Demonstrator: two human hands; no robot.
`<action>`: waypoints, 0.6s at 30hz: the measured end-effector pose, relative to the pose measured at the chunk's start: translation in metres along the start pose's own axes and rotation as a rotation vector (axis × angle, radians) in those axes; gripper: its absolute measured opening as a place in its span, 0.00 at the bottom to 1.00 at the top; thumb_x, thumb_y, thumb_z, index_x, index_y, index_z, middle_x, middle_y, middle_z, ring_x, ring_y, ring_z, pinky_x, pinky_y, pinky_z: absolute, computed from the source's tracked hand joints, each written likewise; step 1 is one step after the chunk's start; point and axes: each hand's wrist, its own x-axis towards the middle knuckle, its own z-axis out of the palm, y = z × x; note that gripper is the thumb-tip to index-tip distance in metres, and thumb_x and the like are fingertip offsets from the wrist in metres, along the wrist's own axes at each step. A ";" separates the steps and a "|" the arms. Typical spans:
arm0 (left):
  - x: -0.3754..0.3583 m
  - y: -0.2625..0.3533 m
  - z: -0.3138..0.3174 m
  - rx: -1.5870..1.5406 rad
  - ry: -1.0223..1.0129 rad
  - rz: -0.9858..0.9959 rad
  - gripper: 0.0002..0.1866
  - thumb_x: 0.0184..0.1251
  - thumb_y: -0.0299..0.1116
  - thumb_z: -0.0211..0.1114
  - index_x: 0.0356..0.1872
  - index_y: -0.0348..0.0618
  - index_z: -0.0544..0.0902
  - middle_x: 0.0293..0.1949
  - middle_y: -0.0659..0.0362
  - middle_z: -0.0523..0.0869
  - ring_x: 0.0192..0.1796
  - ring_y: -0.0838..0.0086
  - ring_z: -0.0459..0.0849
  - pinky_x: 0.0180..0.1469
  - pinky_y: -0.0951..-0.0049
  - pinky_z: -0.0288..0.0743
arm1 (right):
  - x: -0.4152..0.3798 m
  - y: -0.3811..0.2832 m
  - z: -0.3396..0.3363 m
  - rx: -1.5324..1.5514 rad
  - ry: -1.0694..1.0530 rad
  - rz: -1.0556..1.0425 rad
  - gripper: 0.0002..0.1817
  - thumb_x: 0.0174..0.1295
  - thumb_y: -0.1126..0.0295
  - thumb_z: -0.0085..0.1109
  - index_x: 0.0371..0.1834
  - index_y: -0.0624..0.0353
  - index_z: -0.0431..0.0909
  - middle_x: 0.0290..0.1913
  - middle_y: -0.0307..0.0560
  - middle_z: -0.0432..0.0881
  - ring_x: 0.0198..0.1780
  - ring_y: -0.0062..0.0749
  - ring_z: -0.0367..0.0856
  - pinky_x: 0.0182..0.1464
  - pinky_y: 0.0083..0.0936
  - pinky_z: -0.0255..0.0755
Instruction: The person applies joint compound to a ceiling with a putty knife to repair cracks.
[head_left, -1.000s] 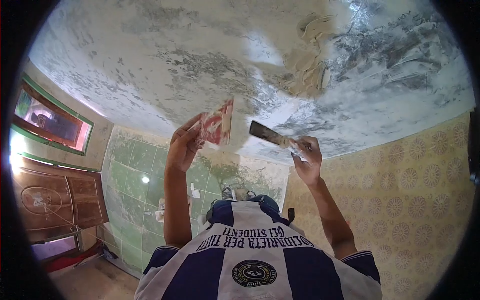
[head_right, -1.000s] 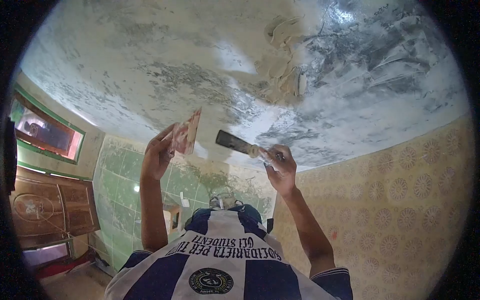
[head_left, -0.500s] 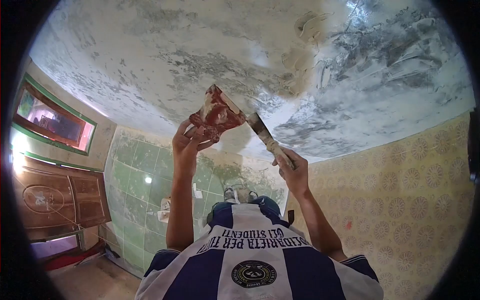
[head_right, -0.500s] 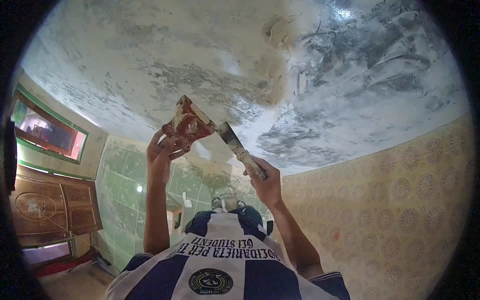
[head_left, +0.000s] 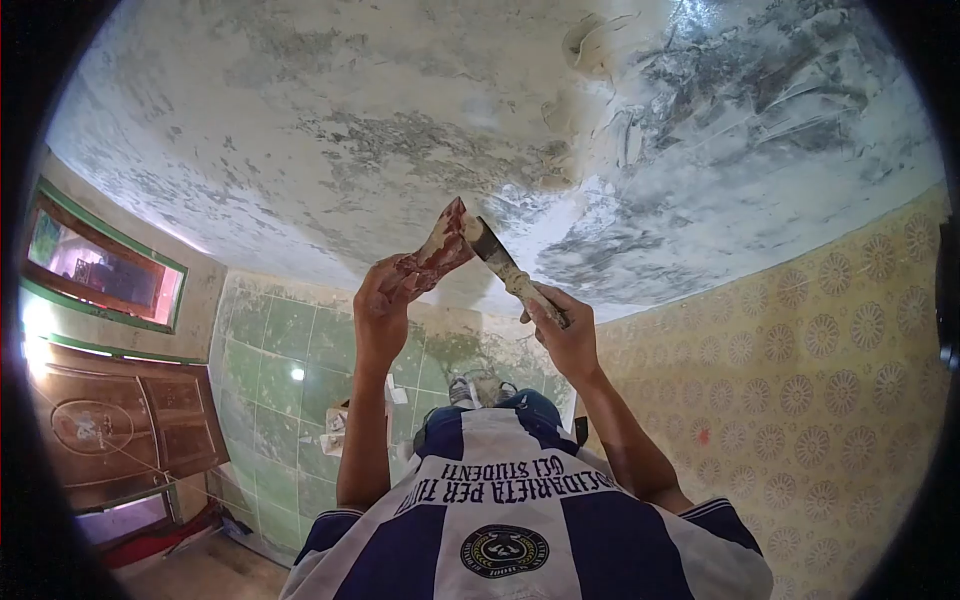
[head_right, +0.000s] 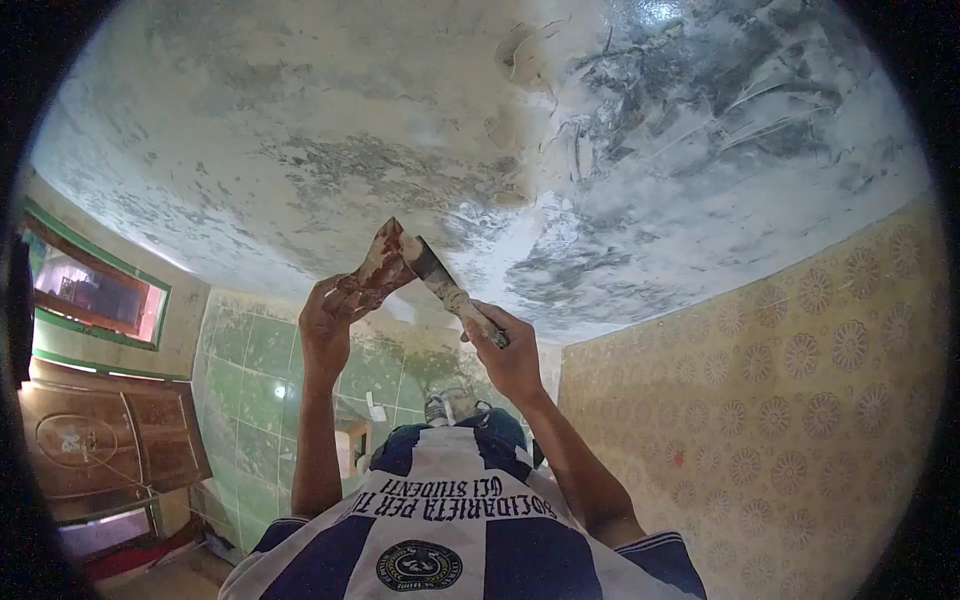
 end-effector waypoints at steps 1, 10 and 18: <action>0.002 -0.002 -0.003 0.074 0.003 0.046 0.13 0.73 0.21 0.58 0.56 0.30 0.75 0.49 0.47 0.86 0.51 0.68 0.86 0.53 0.69 0.82 | 0.000 -0.002 0.000 0.007 -0.004 0.010 0.20 0.71 0.67 0.60 0.60 0.68 0.78 0.30 0.38 0.81 0.22 0.10 0.65 0.22 0.14 0.59; 0.005 -0.001 -0.008 0.239 -0.030 0.075 0.13 0.73 0.19 0.57 0.56 0.31 0.76 0.48 0.49 0.87 0.50 0.69 0.86 0.54 0.69 0.81 | 0.003 -0.016 -0.003 0.118 -0.025 0.064 0.21 0.67 0.66 0.64 0.59 0.65 0.79 0.32 0.38 0.84 0.24 0.11 0.69 0.25 0.15 0.64; -0.013 -0.022 -0.016 -0.060 0.066 -0.153 0.19 0.73 0.22 0.58 0.62 0.31 0.69 0.51 0.43 0.83 0.50 0.64 0.86 0.50 0.62 0.88 | -0.007 -0.010 -0.016 0.080 0.112 -0.063 0.18 0.61 0.68 0.71 0.51 0.63 0.79 0.35 0.38 0.83 0.33 0.14 0.74 0.33 0.15 0.69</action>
